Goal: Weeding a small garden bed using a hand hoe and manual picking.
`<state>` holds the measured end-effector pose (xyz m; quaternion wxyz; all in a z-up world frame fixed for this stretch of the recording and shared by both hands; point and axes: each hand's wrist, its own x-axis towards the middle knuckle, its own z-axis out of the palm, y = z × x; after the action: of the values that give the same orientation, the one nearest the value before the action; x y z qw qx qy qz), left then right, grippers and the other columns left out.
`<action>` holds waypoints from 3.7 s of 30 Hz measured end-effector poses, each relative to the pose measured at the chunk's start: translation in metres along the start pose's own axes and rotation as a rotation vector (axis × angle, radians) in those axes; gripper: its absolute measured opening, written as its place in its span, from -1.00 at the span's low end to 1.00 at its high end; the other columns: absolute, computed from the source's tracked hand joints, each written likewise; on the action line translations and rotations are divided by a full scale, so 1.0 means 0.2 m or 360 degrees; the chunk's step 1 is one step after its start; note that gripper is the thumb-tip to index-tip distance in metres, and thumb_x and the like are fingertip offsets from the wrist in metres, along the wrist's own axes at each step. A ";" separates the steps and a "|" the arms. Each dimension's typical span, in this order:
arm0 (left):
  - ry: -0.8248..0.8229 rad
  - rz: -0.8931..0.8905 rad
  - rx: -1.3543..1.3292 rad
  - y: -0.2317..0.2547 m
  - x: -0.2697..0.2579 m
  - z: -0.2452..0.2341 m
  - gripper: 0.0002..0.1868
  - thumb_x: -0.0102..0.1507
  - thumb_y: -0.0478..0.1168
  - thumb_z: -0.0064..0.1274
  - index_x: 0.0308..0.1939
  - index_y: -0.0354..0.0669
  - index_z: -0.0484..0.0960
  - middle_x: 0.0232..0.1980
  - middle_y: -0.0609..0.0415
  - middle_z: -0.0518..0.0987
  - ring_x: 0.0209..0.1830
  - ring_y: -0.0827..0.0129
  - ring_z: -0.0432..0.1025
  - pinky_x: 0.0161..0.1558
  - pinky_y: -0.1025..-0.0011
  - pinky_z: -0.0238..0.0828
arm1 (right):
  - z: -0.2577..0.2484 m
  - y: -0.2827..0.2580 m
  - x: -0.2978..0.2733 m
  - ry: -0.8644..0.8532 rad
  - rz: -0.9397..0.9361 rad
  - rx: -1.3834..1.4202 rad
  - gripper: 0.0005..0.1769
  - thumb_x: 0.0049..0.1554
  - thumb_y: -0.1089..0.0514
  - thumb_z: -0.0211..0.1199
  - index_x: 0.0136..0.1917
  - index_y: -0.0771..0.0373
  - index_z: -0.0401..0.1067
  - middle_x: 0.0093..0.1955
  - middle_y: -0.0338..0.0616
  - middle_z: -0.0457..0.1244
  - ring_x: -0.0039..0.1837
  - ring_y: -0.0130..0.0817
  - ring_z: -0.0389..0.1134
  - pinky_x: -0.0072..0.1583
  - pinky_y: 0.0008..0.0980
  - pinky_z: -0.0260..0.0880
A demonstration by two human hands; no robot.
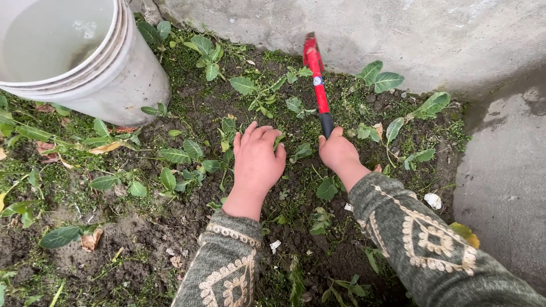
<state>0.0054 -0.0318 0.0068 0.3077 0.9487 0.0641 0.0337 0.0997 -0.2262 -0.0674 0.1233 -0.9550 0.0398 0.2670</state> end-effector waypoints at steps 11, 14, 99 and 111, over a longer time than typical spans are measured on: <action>0.0038 -0.0021 -0.0049 0.04 0.02 -0.02 -0.69 0.29 -0.16 0.01 0.10 -0.06 0.65 0.20 -0.07 0.55 0.49 -0.05 0.19 0.45 -0.26 -0.15 | -0.25 0.06 -0.53 0.0152 0.0084 0.0545 -0.45 0.31 -0.19 -0.09 0.25 0.33 0.28 -0.34 -0.04 0.36 -0.22 -0.12 0.49 -0.09 -0.10 0.45; 0.0018 0.0014 -0.0051 0.07 0.02 -0.02 -0.69 0.29 -0.17 0.01 0.10 -0.08 0.64 0.20 -0.10 0.54 0.49 -0.08 0.19 0.45 -0.26 -0.15 | -0.30 -0.02 -0.55 0.0328 0.0018 0.0572 -0.44 0.34 -0.17 -0.14 0.34 0.35 0.19 -0.18 0.17 0.34 -0.04 0.10 0.45 0.02 0.07 0.41; -0.0102 -0.0055 0.0009 0.07 0.01 -0.04 -0.68 0.30 -0.09 -0.01 0.10 0.04 0.64 0.23 0.01 0.53 0.51 0.05 0.17 0.49 -0.21 -0.22 | -0.55 0.14 -0.68 0.0060 -0.1053 -0.0092 -0.54 0.12 0.11 0.31 0.30 0.05 0.41 0.07 0.13 0.40 0.15 0.08 0.47 0.19 0.00 0.52; -0.0269 -0.0085 0.0116 0.00 0.03 0.10 -0.65 0.30 -0.02 -0.05 0.13 0.13 0.64 0.19 0.05 0.56 0.42 0.13 0.29 0.48 -0.13 -0.10 | -0.64 -0.08 -0.59 0.0376 -0.1181 0.0017 -0.72 0.20 0.13 0.28 0.16 0.26 0.46 -0.22 0.14 0.40 -0.25 -0.10 0.48 -0.15 -0.26 0.56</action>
<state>0.0132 -0.0425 -0.0097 0.2780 0.9567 0.0643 -0.0569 0.0642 -0.2426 0.1032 0.2110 -0.9280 -0.2930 0.0923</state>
